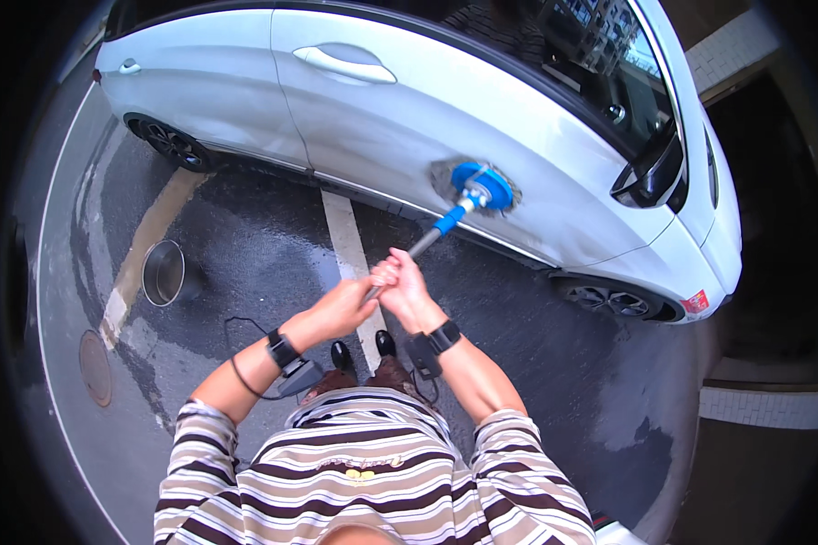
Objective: The person rinses a mop and wrings a cloth in buckets of water, then cleans the wheels and body panels of a car using the mop.
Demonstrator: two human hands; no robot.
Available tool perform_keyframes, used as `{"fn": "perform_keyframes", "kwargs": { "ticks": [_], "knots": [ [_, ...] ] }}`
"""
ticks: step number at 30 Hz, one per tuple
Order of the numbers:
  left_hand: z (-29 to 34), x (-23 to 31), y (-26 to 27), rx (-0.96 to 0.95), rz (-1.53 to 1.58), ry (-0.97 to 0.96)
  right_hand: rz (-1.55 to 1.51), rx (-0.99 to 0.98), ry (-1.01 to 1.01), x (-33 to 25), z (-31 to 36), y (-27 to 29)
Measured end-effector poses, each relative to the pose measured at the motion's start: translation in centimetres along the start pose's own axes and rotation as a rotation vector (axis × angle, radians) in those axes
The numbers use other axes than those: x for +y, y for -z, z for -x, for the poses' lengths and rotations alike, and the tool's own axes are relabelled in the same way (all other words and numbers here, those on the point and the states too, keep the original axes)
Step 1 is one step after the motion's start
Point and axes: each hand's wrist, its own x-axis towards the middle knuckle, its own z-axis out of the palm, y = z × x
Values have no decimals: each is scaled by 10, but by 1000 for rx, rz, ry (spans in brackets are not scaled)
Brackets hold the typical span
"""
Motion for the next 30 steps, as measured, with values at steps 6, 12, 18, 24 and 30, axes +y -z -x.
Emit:
{"fn": "perform_keyframes", "kwargs": {
  "ticks": [6, 12, 18, 24, 30],
  "knots": [
    [-64, 13, -83, -72, 138, -116, -25, 116, 82, -85, 33, 61],
    [-109, 29, -121, -179, 106, 34, -153, 201, 57, -144, 38, 105],
    [-144, 4, -120, -351, -86, 185, -166, 282, -56, -164, -15, 133],
    [-106, -52, -75, -145, -97, 274, -75, 250, -259, -94, -86, 102],
    [-40, -80, 18, 127, -36, 482, 14, 191, -496, 2, -158, 35]
  ]
}}
